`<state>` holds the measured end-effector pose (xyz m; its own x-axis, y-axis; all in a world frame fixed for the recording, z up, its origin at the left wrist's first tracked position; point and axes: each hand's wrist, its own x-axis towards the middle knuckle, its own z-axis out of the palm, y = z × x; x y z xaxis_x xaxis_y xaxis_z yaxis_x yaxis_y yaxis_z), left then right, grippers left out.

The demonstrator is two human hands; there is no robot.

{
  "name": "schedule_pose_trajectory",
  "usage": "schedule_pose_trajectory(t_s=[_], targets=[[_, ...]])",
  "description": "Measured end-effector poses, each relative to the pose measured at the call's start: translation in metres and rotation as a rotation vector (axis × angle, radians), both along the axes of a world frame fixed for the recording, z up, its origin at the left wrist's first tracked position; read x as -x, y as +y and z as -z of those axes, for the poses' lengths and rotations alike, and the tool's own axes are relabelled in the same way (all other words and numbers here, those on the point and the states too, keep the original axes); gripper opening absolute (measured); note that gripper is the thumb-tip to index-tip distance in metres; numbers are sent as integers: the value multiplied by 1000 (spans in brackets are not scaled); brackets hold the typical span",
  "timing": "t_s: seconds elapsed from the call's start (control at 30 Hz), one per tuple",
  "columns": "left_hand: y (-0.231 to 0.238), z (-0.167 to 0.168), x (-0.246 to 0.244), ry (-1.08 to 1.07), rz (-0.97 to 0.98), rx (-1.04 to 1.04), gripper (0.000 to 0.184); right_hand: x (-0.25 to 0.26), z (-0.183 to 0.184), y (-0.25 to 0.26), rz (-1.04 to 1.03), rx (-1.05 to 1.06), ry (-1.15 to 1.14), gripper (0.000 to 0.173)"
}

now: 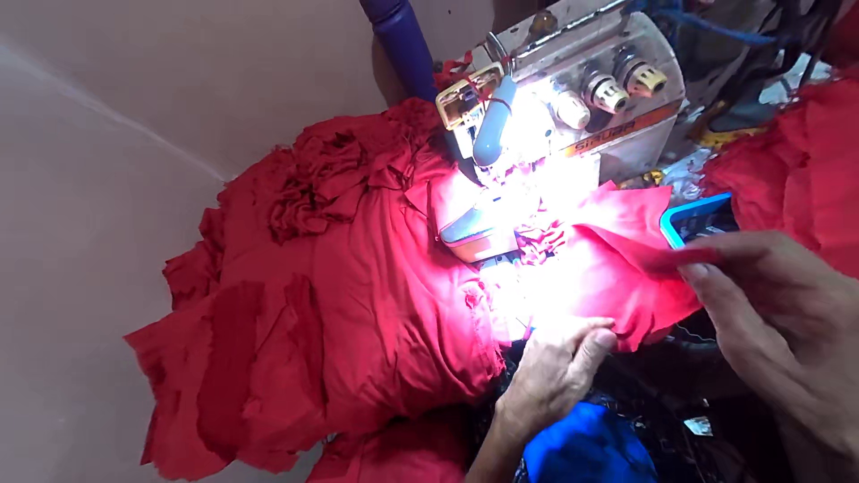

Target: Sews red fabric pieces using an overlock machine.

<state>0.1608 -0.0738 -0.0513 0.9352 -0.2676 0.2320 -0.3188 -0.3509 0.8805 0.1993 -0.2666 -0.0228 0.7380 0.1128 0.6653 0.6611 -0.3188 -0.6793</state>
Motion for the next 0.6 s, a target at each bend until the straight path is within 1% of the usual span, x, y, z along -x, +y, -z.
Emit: schedule_pose_trajectory(t_s=[0.07,0.1,0.13,0.17,0.2,0.23,0.27,0.33,0.4,0.47,0.53,0.6], targets=[[-2,-24,-24,255,-27,216,48,5,-1,-1,-52,54,-114,22],[-5,-32,-40,388,-81,301,51,8,2,-2,-75,79,-140,22],[-6,-33,-56,483,-152,325,53,11,6,-3,-98,94,-152,22],[-5,-30,-72,534,-185,305,51,13,10,-4,-120,106,-150,23],[-4,-24,-82,516,-203,264,45,15,15,-6,-141,120,-139,25],[-4,-19,-87,442,-228,216,37,17,19,-9,-160,129,-129,27],[-9,-16,-93,351,-291,145,33,18,24,-12,-173,130,-121,27],[-18,-16,-100,214,-348,33,30,20,32,-19,-195,131,-105,27],[-27,-15,-101,75,-399,-16,28,21,37,-24,-211,132,-88,27],[-33,-14,-102,-14,-423,5,24,20,38,-26,-217,138,-77,28],[-34,-18,-100,-58,-357,75,21,14,35,-26,-201,128,-79,27],[-38,-28,-100,-82,-249,187,17,4,30,-22,-150,54,-69,25]])
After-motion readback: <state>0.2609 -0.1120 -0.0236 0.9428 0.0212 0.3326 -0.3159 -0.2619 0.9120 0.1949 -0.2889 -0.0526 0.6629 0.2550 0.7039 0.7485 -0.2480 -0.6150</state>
